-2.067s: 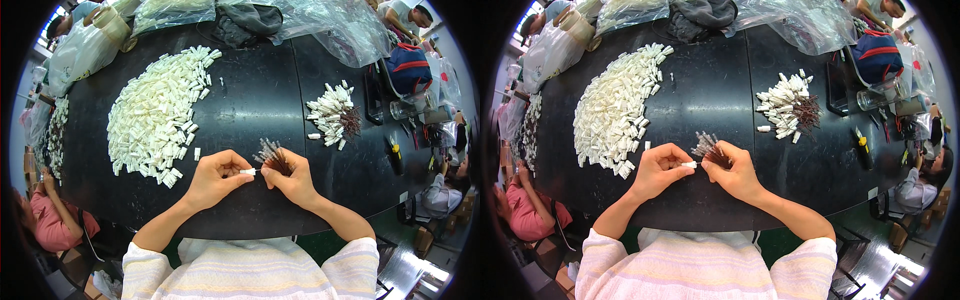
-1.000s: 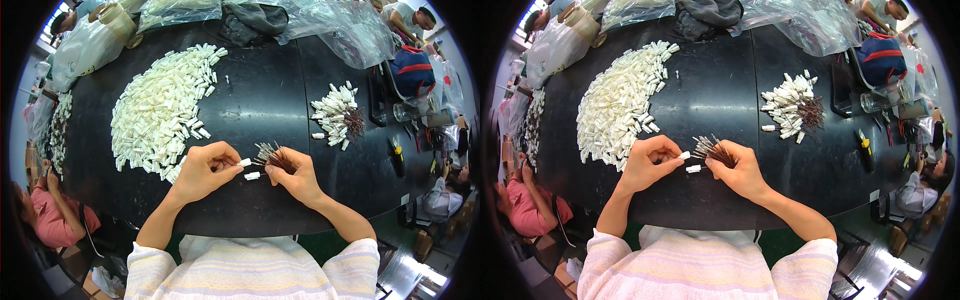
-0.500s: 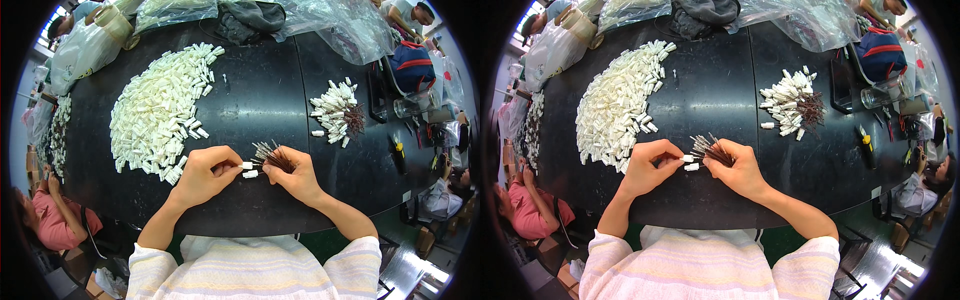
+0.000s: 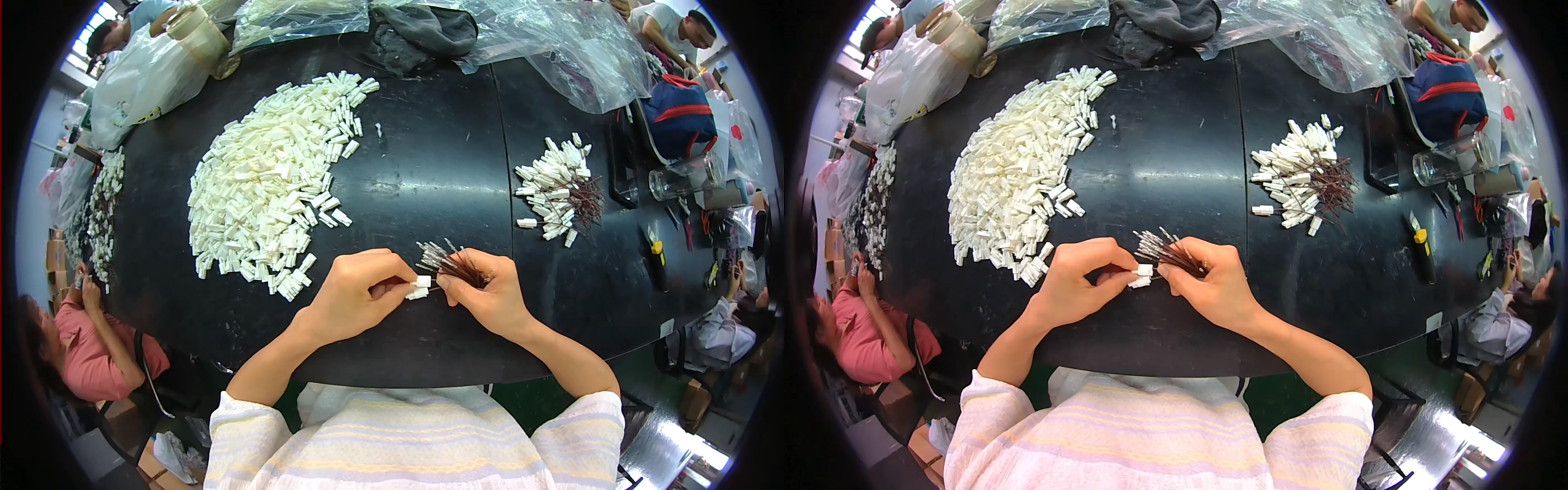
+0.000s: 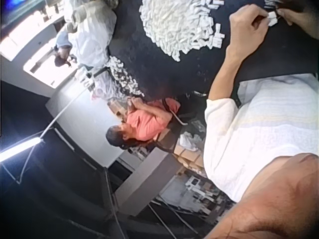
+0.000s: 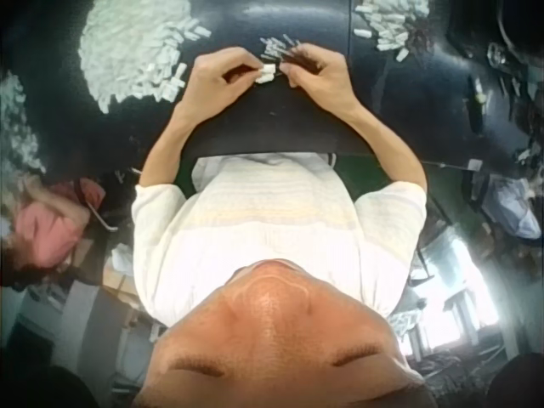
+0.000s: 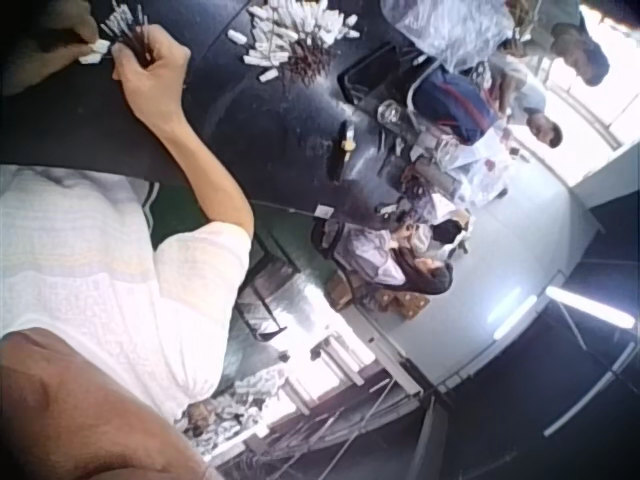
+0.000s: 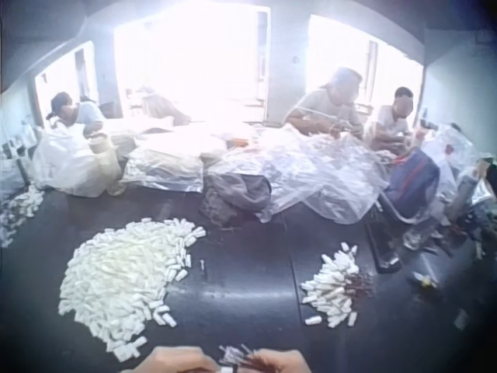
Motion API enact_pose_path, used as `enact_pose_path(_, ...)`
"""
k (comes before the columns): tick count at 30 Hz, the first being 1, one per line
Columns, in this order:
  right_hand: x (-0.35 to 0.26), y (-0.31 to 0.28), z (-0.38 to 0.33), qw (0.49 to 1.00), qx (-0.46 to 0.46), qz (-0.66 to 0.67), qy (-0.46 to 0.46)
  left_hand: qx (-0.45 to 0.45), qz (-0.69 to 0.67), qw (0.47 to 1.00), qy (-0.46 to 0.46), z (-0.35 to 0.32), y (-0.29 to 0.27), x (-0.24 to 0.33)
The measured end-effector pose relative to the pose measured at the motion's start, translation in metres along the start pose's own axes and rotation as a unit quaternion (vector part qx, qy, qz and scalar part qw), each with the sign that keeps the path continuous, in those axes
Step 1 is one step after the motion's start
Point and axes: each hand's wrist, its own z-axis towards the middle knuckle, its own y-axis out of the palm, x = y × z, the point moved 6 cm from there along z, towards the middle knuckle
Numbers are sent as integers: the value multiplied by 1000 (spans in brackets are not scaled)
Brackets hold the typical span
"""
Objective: The person assembles small white plastic components onto the ends of brown wires by hand.
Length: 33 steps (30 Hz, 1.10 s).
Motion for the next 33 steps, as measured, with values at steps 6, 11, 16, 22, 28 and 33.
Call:
enact_pose_path(6, 4, -8, 2, 998, 43, -19, -49, 178, 355, 917, 44, 4, -58, -3)
enact_pose_path(11, 6, -6, 2, 999, 26, 18, -10, 149, 355, 922, 49, 10, -50, -12)
enact_pose_path(16, 3, -5, 1, 999, 17, 24, 16, 125, 139, 980, -67, 5, -37, -12)
enact_pose_path(22, 2, -5, 0, 1000, 20, 0, 4, 41, -374, 904, -204, 4, 1, -23)
enact_pose_path(28, 2, -5, 1, 1000, 17, -4, 0, 59, -439, 869, -220, 2, 4, -35)
enact_pose_path(33, 1, -4, 1, 1000, 19, -17, -1, 50, -432, 871, -227, 1, 6, -34)
